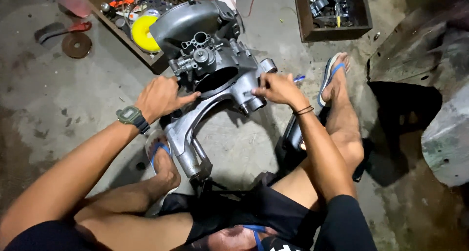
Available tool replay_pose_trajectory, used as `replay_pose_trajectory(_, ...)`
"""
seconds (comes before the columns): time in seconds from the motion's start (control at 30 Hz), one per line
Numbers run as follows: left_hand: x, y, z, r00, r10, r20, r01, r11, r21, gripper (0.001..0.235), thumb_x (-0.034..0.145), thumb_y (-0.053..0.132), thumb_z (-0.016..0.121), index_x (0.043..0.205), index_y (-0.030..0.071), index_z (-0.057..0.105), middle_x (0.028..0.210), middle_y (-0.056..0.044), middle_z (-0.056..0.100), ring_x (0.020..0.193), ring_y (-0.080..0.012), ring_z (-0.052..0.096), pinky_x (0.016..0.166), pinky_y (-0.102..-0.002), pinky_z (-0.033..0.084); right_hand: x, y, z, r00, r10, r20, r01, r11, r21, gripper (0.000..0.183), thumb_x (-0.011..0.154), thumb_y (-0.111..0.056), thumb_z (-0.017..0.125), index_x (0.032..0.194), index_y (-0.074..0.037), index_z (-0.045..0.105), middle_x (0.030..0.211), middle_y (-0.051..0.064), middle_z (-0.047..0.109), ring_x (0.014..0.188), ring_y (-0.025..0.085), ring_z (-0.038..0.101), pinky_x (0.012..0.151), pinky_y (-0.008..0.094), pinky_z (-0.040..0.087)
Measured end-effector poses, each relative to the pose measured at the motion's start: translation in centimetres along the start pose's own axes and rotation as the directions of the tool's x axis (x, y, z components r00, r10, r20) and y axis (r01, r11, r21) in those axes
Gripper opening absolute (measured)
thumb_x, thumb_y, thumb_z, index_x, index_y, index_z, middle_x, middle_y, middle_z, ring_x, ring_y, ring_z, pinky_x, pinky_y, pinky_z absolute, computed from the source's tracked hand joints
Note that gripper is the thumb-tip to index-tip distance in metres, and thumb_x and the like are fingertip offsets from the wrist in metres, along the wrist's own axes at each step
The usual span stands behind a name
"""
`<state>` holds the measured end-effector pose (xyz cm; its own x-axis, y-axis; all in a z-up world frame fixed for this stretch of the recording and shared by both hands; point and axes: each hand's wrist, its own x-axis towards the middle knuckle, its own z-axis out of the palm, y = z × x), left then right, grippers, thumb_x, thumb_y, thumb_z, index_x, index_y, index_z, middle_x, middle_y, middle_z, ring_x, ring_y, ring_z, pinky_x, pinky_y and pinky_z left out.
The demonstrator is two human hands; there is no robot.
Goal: Inspecting and rotating a motorcycle engine casing while sitting on the floor
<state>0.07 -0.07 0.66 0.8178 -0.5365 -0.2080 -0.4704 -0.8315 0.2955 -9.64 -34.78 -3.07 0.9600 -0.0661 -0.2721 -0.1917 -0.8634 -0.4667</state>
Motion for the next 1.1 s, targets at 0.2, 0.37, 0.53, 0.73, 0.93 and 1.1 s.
replay_pose_trajectory(0.2, -0.2, -0.2, 0.7, 0.999, 0.015, -0.034, -0.014, 0.999, 0.04, 0.08, 0.083, 0.078, 0.066, 0.089, -0.001, 0.071, 0.078, -0.031, 0.071, 0.079, -0.0469, 0.074, 0.063, -0.051, 0.059, 0.4, 0.8, 0.2, 0.986, -0.016, -0.166, 0.005, 0.998, -0.068, 0.042, 0.096, -0.059, 0.069, 0.095, -0.018, 0.061, 0.087, 0.011, 0.071, 0.1, 0.037, 0.068, 0.098, 0.054, 0.032)
replay_pose_trajectory(0.37, -0.2, -0.3, 0.8, 0.994, 0.079, -0.077, -0.077, 0.997, 0.032, 0.078, 0.088, 0.075, 0.065, 0.086, -0.003, 0.071, 0.073, -0.03, 0.07, 0.071, -0.0474, 0.073, 0.056, -0.046, 0.058, -1.1, -1.7, -0.7, 0.999, -0.026, 0.025, 0.027, 0.998, -0.049, 0.04, 0.092, -0.051, 0.072, 0.09, -0.012, 0.064, 0.089, 0.018, 0.074, 0.1, 0.043, 0.07, 0.097, 0.057, 0.034)
replay_pose_trajectory(0.53, 0.0, -0.4, 0.9, 0.998, 0.044, -0.046, -0.043, 0.999, 0.024, 0.081, 0.084, 0.078, 0.067, 0.088, -0.003, 0.072, 0.078, -0.032, 0.07, 0.078, -0.0503, 0.072, 0.06, -0.052, 0.059, 0.2, -0.1, 0.2, 0.997, -0.018, -0.081, 0.013, 0.998, -0.057, 0.039, 0.096, -0.054, 0.07, 0.09, -0.016, 0.063, 0.087, 0.013, 0.072, 0.097, 0.04, 0.07, 0.095, 0.052, 0.032)
replay_pose_trajectory(0.73, -0.2, -0.1, 0.3, 0.999, 0.034, -0.032, -0.033, 0.999, 0.024, 0.082, 0.082, 0.079, 0.066, 0.088, -0.003, 0.071, 0.079, -0.032, 0.07, 0.081, -0.0501, 0.072, 0.063, -0.054, 0.059, 0.3, -0.5, -0.2, 0.996, 0.004, -0.084, -0.011, 0.997, -0.081, 0.04, 0.095, -0.055, 0.07, 0.091, -0.015, 0.064, 0.09, 0.016, 0.073, 0.1, 0.042, 0.07, 0.099, 0.058, 0.031)
replay_pose_trajectory(0.93, -0.3, 0.1, -0.3, 1.0, 0.007, -0.014, -0.007, 1.0, 0.004, 0.083, 0.082, 0.078, 0.066, 0.09, -0.004, 0.071, 0.082, -0.033, 0.071, 0.084, -0.051, 0.072, 0.068, -0.056, 0.059, 0.1, -1.0, -0.4, 1.0, 0.003, -0.028, -0.004, 0.999, -0.039, 0.04, 0.093, -0.052, 0.071, 0.094, -0.012, 0.065, 0.096, 0.021, 0.075, 0.105, 0.045, 0.069, 0.104, 0.062, 0.025)
replay_pose_trajectory(1.1, -0.3, 0.2, -0.1, 1.0, -0.008, -0.013, 0.008, 1.0, 0.028, 0.081, 0.083, 0.076, 0.065, 0.091, -0.003, 0.071, 0.083, -0.033, 0.072, 0.083, -0.0496, 0.073, 0.068, -0.055, 0.059, 0.7, 0.3, 0.5, 0.975, -0.053, -0.214, 0.05, 0.999, -0.022, 0.038, 0.095, -0.053, 0.071, 0.096, -0.016, 0.06, 0.089, 0.015, 0.072, 0.099, 0.041, 0.069, 0.095, 0.053, 0.032)
